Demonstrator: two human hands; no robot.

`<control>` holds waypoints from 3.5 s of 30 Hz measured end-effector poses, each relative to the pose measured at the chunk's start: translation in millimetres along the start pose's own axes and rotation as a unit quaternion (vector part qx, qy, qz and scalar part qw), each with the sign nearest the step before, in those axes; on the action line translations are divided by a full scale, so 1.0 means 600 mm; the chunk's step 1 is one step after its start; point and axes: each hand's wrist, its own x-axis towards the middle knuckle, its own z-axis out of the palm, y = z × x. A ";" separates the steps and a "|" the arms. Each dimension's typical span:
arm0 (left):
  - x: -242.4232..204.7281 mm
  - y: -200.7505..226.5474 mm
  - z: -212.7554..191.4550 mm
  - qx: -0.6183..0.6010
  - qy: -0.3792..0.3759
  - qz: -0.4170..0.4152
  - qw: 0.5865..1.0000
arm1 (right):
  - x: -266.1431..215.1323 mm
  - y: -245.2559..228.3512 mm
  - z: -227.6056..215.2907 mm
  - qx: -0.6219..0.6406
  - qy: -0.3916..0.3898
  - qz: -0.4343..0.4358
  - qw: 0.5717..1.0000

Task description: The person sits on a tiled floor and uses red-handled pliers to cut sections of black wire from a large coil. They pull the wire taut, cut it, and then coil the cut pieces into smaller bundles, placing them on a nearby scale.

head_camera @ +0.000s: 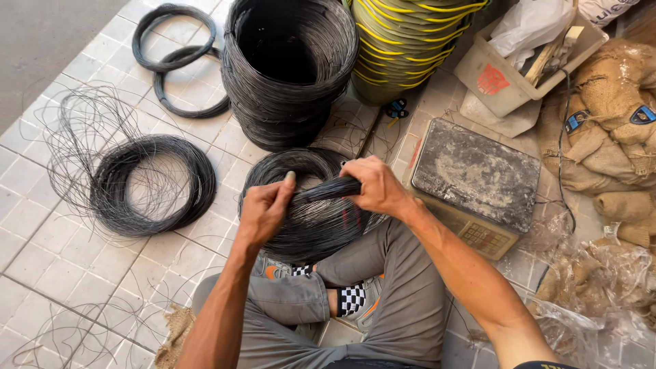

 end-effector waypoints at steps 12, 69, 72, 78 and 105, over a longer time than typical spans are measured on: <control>-0.069 0.061 -0.121 -0.235 0.078 0.104 0.963 | 0.041 0.017 -0.048 0.171 0.100 0.085 0.977; -0.078 0.176 0.001 -0.541 -0.049 -0.066 0.837 | -0.045 -0.233 0.045 0.220 -0.155 0.001 0.963; -0.063 0.131 0.011 -0.590 -0.077 -0.068 0.801 | -0.076 -0.197 0.109 0.183 -0.067 0.055 0.979; -0.036 0.091 -0.016 -0.631 -0.030 -0.128 0.765 | -0.058 -0.190 0.099 0.189 -0.113 0.029 0.975; -0.084 0.137 -0.045 0.309 0.075 0.284 0.905 | -0.002 -0.133 -0.003 0.127 -0.146 0.077 0.978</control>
